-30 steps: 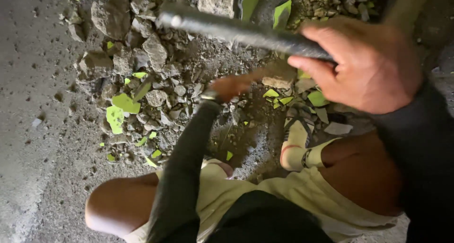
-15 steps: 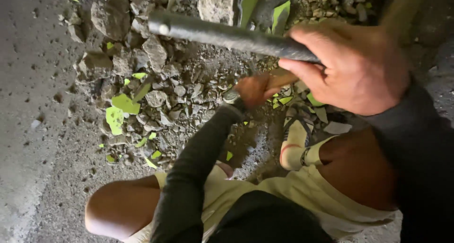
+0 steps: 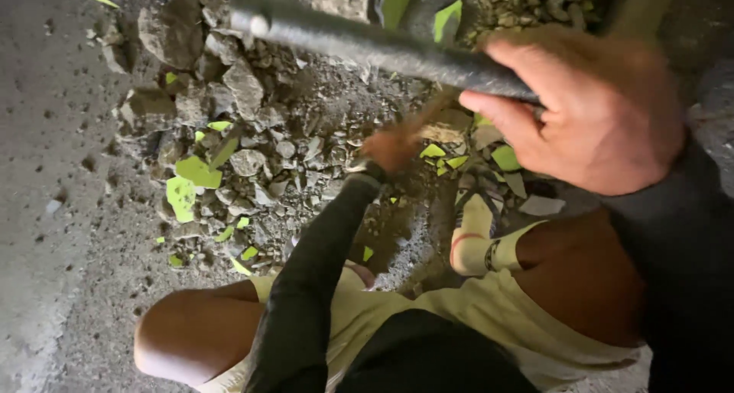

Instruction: The person uses a hammer and chisel to break a concrete floor near a green-painted wall. They repeatedly strike the chisel to fracture the concrete and clear debris, working in a confined area with rubble and dust accumulating around the work zone.

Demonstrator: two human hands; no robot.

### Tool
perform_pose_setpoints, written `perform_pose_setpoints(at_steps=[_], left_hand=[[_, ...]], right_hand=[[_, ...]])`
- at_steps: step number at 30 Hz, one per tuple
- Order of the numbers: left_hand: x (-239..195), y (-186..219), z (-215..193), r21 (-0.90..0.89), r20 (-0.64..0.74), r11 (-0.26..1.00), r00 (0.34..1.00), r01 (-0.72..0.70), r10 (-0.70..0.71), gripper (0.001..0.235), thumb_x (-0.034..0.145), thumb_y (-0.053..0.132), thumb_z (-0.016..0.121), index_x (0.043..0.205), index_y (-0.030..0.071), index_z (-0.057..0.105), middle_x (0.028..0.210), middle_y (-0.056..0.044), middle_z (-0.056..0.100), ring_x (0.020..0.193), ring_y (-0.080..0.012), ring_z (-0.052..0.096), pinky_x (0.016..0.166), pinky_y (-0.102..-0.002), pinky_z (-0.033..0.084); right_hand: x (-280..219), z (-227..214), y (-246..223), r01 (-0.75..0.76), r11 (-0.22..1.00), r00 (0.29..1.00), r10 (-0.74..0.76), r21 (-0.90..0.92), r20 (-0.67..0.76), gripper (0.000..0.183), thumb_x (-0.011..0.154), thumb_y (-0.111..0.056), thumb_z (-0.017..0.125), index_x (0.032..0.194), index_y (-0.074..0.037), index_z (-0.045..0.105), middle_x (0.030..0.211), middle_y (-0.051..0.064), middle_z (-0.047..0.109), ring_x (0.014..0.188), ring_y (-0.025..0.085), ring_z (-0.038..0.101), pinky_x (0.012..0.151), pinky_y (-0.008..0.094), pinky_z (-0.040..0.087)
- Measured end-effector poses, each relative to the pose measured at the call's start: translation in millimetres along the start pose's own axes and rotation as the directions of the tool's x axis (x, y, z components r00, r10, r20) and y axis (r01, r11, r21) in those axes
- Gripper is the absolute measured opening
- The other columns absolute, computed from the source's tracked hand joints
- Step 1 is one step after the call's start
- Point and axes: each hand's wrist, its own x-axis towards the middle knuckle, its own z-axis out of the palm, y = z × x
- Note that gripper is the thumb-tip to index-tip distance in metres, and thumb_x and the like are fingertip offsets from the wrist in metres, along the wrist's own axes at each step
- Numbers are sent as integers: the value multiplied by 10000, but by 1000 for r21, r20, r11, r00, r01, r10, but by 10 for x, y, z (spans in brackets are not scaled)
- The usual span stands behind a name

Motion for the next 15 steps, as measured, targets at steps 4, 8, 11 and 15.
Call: perform_pose_setpoints(at_steps=[4,8,11,15], left_hand=[[-250,609,-839,-25,-3,916,916,-401,401,544,955,629,521,1062,100,588,768,-140,725,599,-359,696,576,-492,565],[49,-309,-751,-112,595,957,753,-267,280,412,989,524,462,1123,226,713,884,-69,685,643,-203,608,653,-377,573],[382,-1471,642,361,-46,876,944,320,-326,912,913,857,253,845,82,729,607,-34,584,444,-175,472,363,-358,380],[-5,-337,110,76,42,977,979,197,-200,250,976,417,345,1190,288,337,1081,-125,588,480,-184,524,409,-361,415]], right_hand=[[40,163,1,24,1000,999,-23,-14,38,334,1029,-96,961,1235,66,754,923,104,721,521,161,517,428,297,376],[-14,124,17,5,1000,998,-4,-16,56,308,1032,-116,942,1232,38,764,962,102,739,536,170,537,439,306,385],[-87,29,76,-16,999,1000,16,-31,9,282,1050,-25,974,1210,56,756,954,95,737,538,171,501,457,317,356],[-119,-24,76,-26,999,1000,27,-38,16,290,1088,-44,971,1220,103,759,945,135,749,559,201,534,472,329,372]])
